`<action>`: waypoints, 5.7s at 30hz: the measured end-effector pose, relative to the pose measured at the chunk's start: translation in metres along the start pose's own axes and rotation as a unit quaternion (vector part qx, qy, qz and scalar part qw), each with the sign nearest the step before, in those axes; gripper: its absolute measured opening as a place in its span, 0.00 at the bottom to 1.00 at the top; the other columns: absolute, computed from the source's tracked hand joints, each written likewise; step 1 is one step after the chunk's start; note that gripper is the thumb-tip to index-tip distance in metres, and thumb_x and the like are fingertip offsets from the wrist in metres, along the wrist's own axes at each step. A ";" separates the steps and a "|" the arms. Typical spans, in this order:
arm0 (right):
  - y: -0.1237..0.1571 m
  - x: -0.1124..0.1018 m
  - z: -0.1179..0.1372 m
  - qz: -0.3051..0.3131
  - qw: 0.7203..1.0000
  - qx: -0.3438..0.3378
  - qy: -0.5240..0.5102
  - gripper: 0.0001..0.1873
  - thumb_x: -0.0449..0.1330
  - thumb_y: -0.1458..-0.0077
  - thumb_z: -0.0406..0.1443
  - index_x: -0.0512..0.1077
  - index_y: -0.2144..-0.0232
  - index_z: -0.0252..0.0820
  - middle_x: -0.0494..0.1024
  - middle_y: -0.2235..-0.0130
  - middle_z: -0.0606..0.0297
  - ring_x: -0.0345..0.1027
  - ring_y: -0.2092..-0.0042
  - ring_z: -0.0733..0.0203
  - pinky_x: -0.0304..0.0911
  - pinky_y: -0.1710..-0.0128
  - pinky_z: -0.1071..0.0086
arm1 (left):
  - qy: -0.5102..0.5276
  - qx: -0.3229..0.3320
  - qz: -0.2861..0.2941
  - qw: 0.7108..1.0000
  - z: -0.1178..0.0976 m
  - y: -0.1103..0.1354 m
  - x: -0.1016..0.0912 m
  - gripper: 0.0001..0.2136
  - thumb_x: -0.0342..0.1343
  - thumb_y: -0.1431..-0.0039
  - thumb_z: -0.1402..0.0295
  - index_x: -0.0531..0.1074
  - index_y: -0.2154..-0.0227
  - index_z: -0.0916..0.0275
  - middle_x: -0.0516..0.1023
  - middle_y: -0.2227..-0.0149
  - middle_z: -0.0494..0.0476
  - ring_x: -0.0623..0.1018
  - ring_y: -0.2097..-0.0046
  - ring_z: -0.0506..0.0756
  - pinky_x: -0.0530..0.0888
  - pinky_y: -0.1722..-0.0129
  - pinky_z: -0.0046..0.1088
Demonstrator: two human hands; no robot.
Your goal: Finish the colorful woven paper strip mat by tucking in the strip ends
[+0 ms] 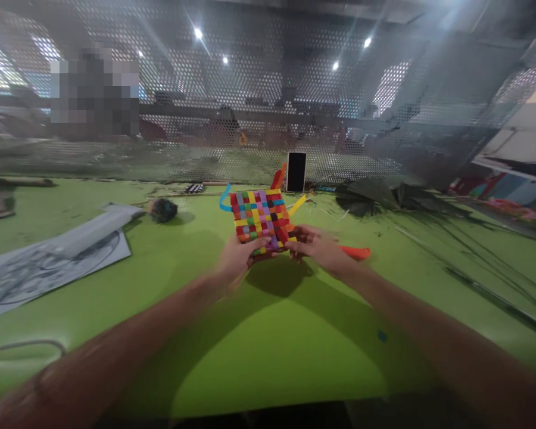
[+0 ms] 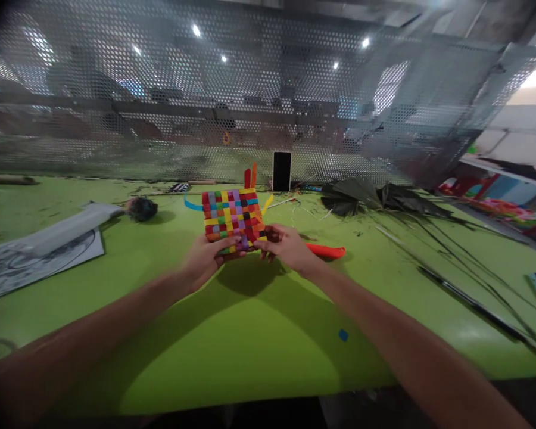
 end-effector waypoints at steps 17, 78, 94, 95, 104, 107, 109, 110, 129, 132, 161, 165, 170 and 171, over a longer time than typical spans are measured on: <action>0.003 0.003 -0.004 -0.050 0.998 0.032 -0.010 0.12 0.63 0.44 0.42 0.69 0.64 0.40 0.71 0.72 0.68 0.63 0.74 0.67 0.61 0.75 0.71 | -0.107 0.034 0.078 0.991 0.002 -0.003 0.000 0.17 0.69 0.49 0.63 0.75 0.58 0.65 0.83 0.58 0.64 0.83 0.68 0.57 0.82 0.67 0.34; -0.003 -0.027 -0.001 -0.114 0.971 -0.072 0.199 0.20 0.56 0.39 0.50 0.61 0.53 0.45 0.74 0.58 0.58 0.72 0.72 0.62 0.67 0.77 0.68 | -0.200 0.079 0.077 0.973 0.012 -0.059 -0.009 0.24 0.75 0.63 0.60 0.81 0.60 0.62 0.83 0.55 0.62 0.81 0.53 0.64 0.72 0.45 0.47; 0.000 -0.030 0.007 -0.166 0.963 -0.077 0.197 0.15 0.59 0.43 0.47 0.63 0.71 0.43 0.71 0.75 0.68 0.65 0.82 0.66 0.61 0.83 0.71 | -0.143 0.083 0.091 0.982 0.014 -0.059 -0.010 0.22 0.75 0.63 0.64 0.81 0.60 0.62 0.84 0.57 0.61 0.81 0.54 0.62 0.72 0.45 0.45; -0.001 -0.031 0.005 -0.172 0.967 -0.070 0.173 0.14 0.59 0.43 0.47 0.63 0.70 0.43 0.72 0.74 0.68 0.66 0.83 0.66 0.61 0.85 0.71 | -0.137 0.081 0.093 0.983 0.015 -0.059 -0.010 0.22 0.75 0.63 0.64 0.81 0.61 0.62 0.83 0.57 0.60 0.81 0.54 0.61 0.72 0.45 0.45; 0.001 -0.031 0.008 -0.185 0.972 -0.072 0.127 0.13 0.61 0.45 0.43 0.60 0.69 0.45 0.73 0.76 0.71 0.66 0.85 0.65 0.64 0.87 0.71 | -0.090 0.027 0.079 0.992 0.016 -0.056 -0.011 0.20 0.74 0.64 0.70 0.80 0.63 0.64 0.84 0.59 0.61 0.82 0.57 0.59 0.75 0.47 0.42; 0.002 -0.027 0.012 -0.178 0.970 -0.077 0.146 0.12 0.60 0.44 0.41 0.60 0.70 0.45 0.71 0.77 0.72 0.66 0.84 0.66 0.66 0.85 0.70 | -0.065 0.023 0.082 0.994 0.014 -0.053 -0.009 0.19 0.73 0.61 0.69 0.80 0.62 0.64 0.84 0.60 0.61 0.83 0.59 0.59 0.78 0.51 0.39; 0.003 -0.025 0.014 -0.171 0.969 -0.081 0.159 0.11 0.60 0.44 0.41 0.61 0.71 0.45 0.70 0.77 0.72 0.66 0.83 0.66 0.67 0.83 0.70 | -0.053 0.019 0.094 0.994 0.012 -0.050 -0.005 0.18 0.73 0.60 0.69 0.79 0.62 0.64 0.84 0.60 0.60 0.83 0.59 0.58 0.79 0.53 0.37; 0.003 -0.023 0.014 -0.165 0.969 -0.082 0.164 0.11 0.60 0.43 0.42 0.62 0.71 0.45 0.70 0.77 0.71 0.66 0.82 0.66 0.67 0.82 0.70 | -0.051 0.017 0.100 0.994 0.011 -0.048 -0.003 0.18 0.73 0.60 0.69 0.79 0.62 0.64 0.84 0.61 0.60 0.83 0.59 0.58 0.79 0.54 0.36; 0.005 -0.019 0.011 -0.153 0.964 -0.118 0.182 0.15 0.57 0.40 0.48 0.66 0.70 0.44 0.65 0.77 0.71 0.63 0.80 0.67 0.62 0.81 0.71 | -0.088 0.072 0.111 0.987 0.010 -0.052 -0.007 0.21 0.74 0.61 0.68 0.79 0.61 0.64 0.84 0.58 0.61 0.82 0.55 0.61 0.74 0.47 0.43; 0.005 -0.020 0.011 -0.154 0.965 -0.116 0.177 0.16 0.57 0.41 0.49 0.66 0.69 0.44 0.64 0.77 0.71 0.63 0.80 0.67 0.63 0.81 0.71 | -0.091 0.072 0.109 0.987 0.011 -0.053 -0.008 0.20 0.74 0.62 0.68 0.79 0.62 0.64 0.84 0.59 0.61 0.82 0.56 0.60 0.74 0.47 0.43; 0.001 -0.020 0.010 -0.142 0.968 -0.072 0.195 0.15 0.57 0.41 0.47 0.67 0.72 0.43 0.67 0.79 0.70 0.64 0.80 0.66 0.62 0.79 0.70 | -0.089 0.070 0.139 0.984 0.010 -0.053 -0.003 0.22 0.73 0.60 0.68 0.78 0.59 0.64 0.83 0.55 0.62 0.81 0.52 0.61 0.73 0.45 0.45; 0.001 -0.021 0.010 -0.149 0.974 -0.072 0.156 0.13 0.58 0.42 0.46 0.68 0.71 0.43 0.66 0.78 0.71 0.64 0.80 0.66 0.61 0.81 0.71 | -0.095 0.055 0.131 0.985 0.010 -0.052 -0.003 0.22 0.74 0.60 0.68 0.78 0.59 0.64 0.83 0.55 0.63 0.81 0.53 0.61 0.73 0.45 0.45; 0.001 -0.023 0.008 -0.163 0.969 -0.084 0.166 0.14 0.58 0.43 0.46 0.69 0.72 0.42 0.67 0.78 0.70 0.62 0.81 0.67 0.61 0.82 0.71 | -0.101 0.063 0.141 0.983 0.012 -0.052 -0.004 0.21 0.73 0.58 0.66 0.78 0.59 0.64 0.83 0.56 0.63 0.81 0.54 0.61 0.74 0.46 0.45; 0.001 -0.022 0.007 -0.161 0.967 -0.091 0.177 0.14 0.58 0.42 0.46 0.69 0.72 0.42 0.67 0.78 0.70 0.62 0.81 0.67 0.61 0.81 0.71 | -0.105 0.061 0.143 0.982 0.013 -0.052 -0.004 0.21 0.73 0.58 0.66 0.78 0.59 0.64 0.83 0.56 0.63 0.82 0.54 0.61 0.74 0.46 0.46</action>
Point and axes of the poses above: each hand's wrist, its own y-axis away from the middle knuckle, its own x-axis out of the palm, z = x × y, the point moved 7 cm from there along -y, towards the middle knuckle
